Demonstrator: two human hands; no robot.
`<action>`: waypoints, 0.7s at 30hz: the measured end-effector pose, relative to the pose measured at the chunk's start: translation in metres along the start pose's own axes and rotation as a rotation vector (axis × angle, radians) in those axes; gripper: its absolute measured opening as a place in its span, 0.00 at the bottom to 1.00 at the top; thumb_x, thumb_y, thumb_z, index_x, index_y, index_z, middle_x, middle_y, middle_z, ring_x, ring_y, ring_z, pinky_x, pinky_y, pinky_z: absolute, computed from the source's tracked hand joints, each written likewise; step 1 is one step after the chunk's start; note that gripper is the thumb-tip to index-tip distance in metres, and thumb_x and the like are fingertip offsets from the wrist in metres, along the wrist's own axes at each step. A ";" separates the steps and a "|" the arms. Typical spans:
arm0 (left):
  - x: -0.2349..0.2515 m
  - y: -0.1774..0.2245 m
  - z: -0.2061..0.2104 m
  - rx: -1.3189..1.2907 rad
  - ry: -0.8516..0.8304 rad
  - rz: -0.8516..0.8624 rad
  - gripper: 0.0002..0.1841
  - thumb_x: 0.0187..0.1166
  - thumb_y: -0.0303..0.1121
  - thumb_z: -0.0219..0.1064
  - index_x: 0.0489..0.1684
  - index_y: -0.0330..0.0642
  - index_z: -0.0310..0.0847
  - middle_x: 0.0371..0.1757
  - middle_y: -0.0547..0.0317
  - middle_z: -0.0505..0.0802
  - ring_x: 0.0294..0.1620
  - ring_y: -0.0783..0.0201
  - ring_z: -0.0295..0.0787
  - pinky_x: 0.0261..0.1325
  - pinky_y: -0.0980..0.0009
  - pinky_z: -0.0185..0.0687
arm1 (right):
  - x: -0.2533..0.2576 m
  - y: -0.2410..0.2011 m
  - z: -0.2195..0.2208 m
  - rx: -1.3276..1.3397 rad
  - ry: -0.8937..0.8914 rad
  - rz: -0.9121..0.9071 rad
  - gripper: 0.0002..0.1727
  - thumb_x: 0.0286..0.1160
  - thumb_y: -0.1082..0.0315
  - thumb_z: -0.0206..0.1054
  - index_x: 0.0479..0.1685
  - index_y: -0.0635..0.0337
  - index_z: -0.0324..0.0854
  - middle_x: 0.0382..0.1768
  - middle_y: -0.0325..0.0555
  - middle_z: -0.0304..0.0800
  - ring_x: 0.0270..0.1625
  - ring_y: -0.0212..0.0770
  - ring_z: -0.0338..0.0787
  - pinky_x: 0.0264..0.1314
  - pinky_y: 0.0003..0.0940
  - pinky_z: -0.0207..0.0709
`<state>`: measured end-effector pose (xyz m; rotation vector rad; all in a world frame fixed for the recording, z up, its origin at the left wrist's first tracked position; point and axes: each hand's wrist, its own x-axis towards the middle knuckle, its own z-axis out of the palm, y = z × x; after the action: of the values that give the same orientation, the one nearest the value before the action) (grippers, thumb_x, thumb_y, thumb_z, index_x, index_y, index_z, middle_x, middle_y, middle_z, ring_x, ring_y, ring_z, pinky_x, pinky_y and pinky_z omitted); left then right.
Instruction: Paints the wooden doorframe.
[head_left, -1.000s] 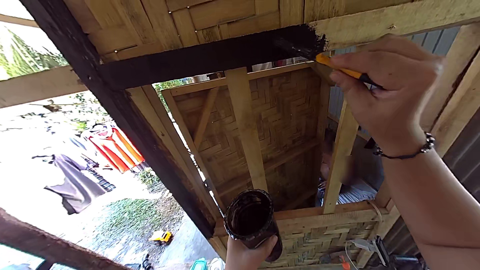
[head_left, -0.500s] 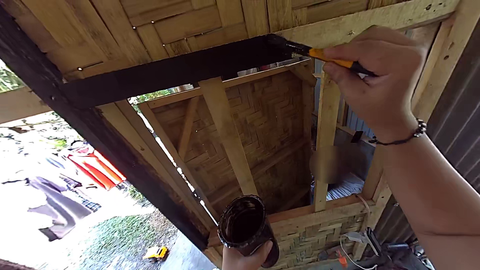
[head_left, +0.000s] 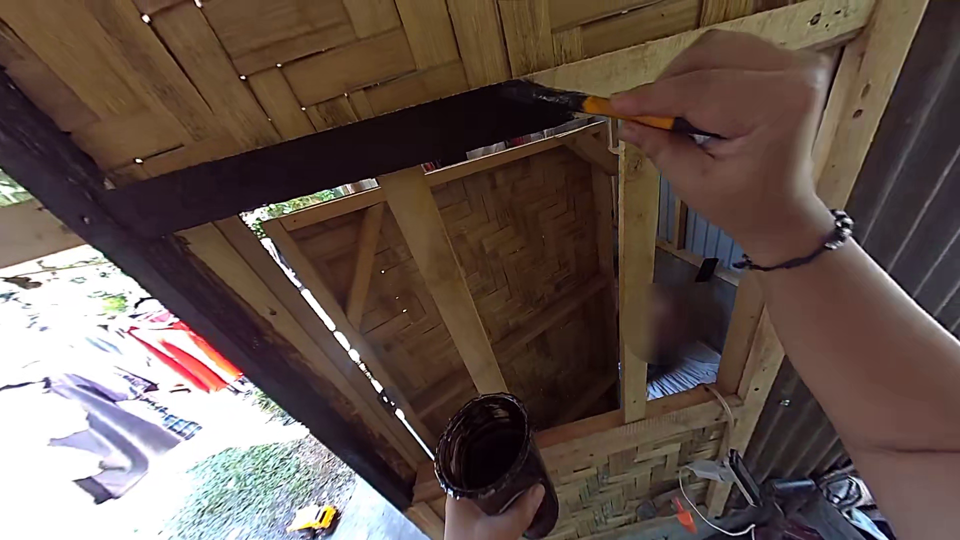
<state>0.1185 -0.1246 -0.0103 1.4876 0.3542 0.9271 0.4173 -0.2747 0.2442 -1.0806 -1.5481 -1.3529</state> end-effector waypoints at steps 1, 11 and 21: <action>0.000 0.000 0.001 0.001 0.000 -0.005 0.35 0.45 0.21 0.87 0.60 0.34 0.79 0.47 0.60 0.97 0.50 0.69 0.95 0.59 0.68 0.93 | 0.001 0.007 0.002 0.001 -0.025 -0.004 0.10 0.81 0.70 0.69 0.51 0.63 0.94 0.41 0.55 0.92 0.44 0.37 0.89 0.50 0.28 0.81; -0.001 0.002 0.002 -0.006 -0.006 0.006 0.33 0.46 0.20 0.87 0.59 0.35 0.80 0.47 0.60 0.97 0.49 0.68 0.96 0.58 0.69 0.93 | -0.015 0.012 -0.047 -0.090 -0.026 0.053 0.10 0.82 0.69 0.70 0.52 0.63 0.93 0.42 0.57 0.92 0.46 0.39 0.90 0.53 0.29 0.81; -0.004 0.001 0.007 0.001 0.009 -0.010 0.34 0.46 0.20 0.87 0.59 0.34 0.79 0.47 0.61 0.97 0.49 0.69 0.96 0.59 0.69 0.93 | -0.006 0.029 -0.032 -0.072 -0.136 0.022 0.11 0.84 0.67 0.68 0.53 0.61 0.93 0.42 0.56 0.91 0.44 0.40 0.89 0.50 0.31 0.82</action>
<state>0.1208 -0.1320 -0.0096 1.4816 0.3686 0.9264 0.4474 -0.3052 0.2509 -1.2531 -1.5908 -1.3533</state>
